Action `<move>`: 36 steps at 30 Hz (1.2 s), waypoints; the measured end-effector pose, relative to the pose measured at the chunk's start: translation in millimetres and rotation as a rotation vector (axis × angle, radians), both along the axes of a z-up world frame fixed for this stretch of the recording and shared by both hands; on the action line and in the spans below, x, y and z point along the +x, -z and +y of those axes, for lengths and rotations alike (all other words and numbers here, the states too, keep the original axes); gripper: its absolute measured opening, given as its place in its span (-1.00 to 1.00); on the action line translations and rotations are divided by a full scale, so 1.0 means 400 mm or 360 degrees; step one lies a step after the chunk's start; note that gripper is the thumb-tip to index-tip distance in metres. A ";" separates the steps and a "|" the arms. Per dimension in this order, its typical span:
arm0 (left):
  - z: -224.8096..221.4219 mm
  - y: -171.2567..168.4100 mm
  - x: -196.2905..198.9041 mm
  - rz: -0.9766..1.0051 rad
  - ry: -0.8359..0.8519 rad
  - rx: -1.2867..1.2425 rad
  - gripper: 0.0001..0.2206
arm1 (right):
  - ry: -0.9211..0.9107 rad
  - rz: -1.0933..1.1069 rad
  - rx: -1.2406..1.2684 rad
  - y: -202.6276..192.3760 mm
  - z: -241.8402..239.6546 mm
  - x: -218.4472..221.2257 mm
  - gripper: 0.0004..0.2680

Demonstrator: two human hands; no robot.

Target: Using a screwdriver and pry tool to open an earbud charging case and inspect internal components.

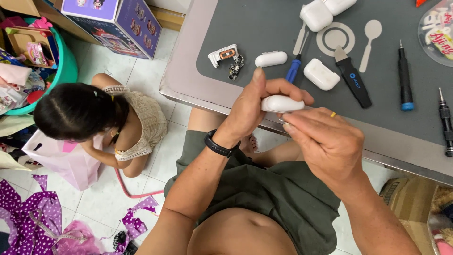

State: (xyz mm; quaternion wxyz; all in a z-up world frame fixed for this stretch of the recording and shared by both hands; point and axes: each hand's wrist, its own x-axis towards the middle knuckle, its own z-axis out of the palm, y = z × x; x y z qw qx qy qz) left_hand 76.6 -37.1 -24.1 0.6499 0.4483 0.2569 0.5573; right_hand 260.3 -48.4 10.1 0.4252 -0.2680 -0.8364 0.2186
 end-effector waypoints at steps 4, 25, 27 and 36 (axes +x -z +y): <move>-0.010 -0.009 0.007 0.0100 -0.0051 0.0010 -0.30 | 0.0116 0.0007 0.0064 0.017 -0.001 0.006 -0.90; -0.055 -0.095 -0.057 0.0830 -0.0479 -0.0623 -0.77 | 0.0272 0.0627 -0.1409 0.000 0.027 -0.011 -0.86; -0.058 -0.065 -0.061 0.0593 -0.0445 -0.0512 -0.79 | 0.0219 0.0701 -0.1687 0.000 0.017 0.000 -0.84; -0.085 -0.047 -0.038 0.0285 -0.0636 -0.0554 -0.60 | 0.0068 0.0672 -0.1543 0.022 -0.028 -0.022 -0.79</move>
